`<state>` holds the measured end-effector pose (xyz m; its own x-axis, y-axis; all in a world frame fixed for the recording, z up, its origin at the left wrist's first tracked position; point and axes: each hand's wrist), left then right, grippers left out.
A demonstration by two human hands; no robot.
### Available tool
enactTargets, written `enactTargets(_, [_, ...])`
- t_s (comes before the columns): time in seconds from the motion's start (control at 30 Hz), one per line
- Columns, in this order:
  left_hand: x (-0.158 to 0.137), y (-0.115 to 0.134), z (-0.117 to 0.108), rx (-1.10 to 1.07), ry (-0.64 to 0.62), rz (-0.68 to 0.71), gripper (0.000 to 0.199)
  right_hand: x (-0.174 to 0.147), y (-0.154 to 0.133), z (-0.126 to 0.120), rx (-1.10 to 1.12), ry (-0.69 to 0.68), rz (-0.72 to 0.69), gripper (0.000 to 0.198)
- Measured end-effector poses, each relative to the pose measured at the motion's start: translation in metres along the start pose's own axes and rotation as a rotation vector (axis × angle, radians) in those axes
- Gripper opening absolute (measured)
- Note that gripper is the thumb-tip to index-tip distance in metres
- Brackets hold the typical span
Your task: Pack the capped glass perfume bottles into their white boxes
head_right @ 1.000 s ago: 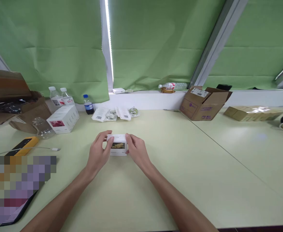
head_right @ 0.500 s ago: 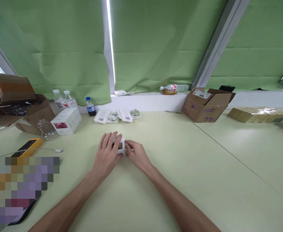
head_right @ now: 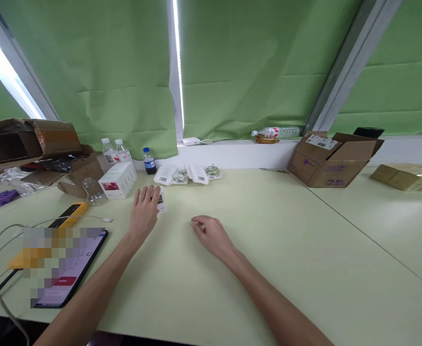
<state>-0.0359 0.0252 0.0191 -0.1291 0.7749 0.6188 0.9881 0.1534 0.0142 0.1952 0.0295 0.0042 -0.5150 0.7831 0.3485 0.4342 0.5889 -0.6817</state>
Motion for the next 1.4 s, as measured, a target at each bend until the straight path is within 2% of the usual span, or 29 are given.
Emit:
enactTargets(0.2, [0.015, -0.017, 0.008, 0.135, 0.015, 0.02, 0.054, -0.002, -0.002, -0.001, -0.069, -0.019, -0.056, 0.032])
enactTargets(0.37, [0.042, -0.048, 0.014, 0.183, -0.017, 0.071, 0.047, -0.003, -0.003, 0.001, -0.128, -0.043, -0.117, 0.03])
enactTargets(0.57, [0.079, -0.073, 0.038, 0.185, -0.037, 0.047, 0.048, -0.004, -0.004, 0.001, -0.188, -0.093, -0.164, 0.03])
enactTargets(0.77, [0.107, -0.083, 0.071, 0.193, -0.025, -0.013, 0.047, -0.004, -0.007, 0.001, -0.231, -0.131, -0.191, 0.03])
enactTargets(1.0, [0.13, -0.092, 0.098, 0.194, 0.004, -0.047, 0.047, -0.003, -0.009, 0.005, -0.29, -0.152, -0.225, 0.028])
enactTargets(1.2, [0.141, -0.095, 0.111, 0.164, 0.012, -0.075, 0.047, -0.004, -0.013, 0.007, -0.296, -0.181, -0.24, 0.026])
enactTargets(1.4, [0.146, -0.096, 0.113, 0.1, 0.002, -0.093, 0.047, -0.004, -0.016, 0.005, -0.315, -0.203, -0.234, 0.025])
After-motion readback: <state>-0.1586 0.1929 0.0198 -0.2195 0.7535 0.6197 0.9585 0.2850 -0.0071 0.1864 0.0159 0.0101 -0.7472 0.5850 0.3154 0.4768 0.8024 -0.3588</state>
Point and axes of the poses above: each hand's wrist, its own x-axis towards the middle knuckle, its own z-axis out of the palm, y = z × x, and after that the axes turned 13 degrees about -z, right-handed
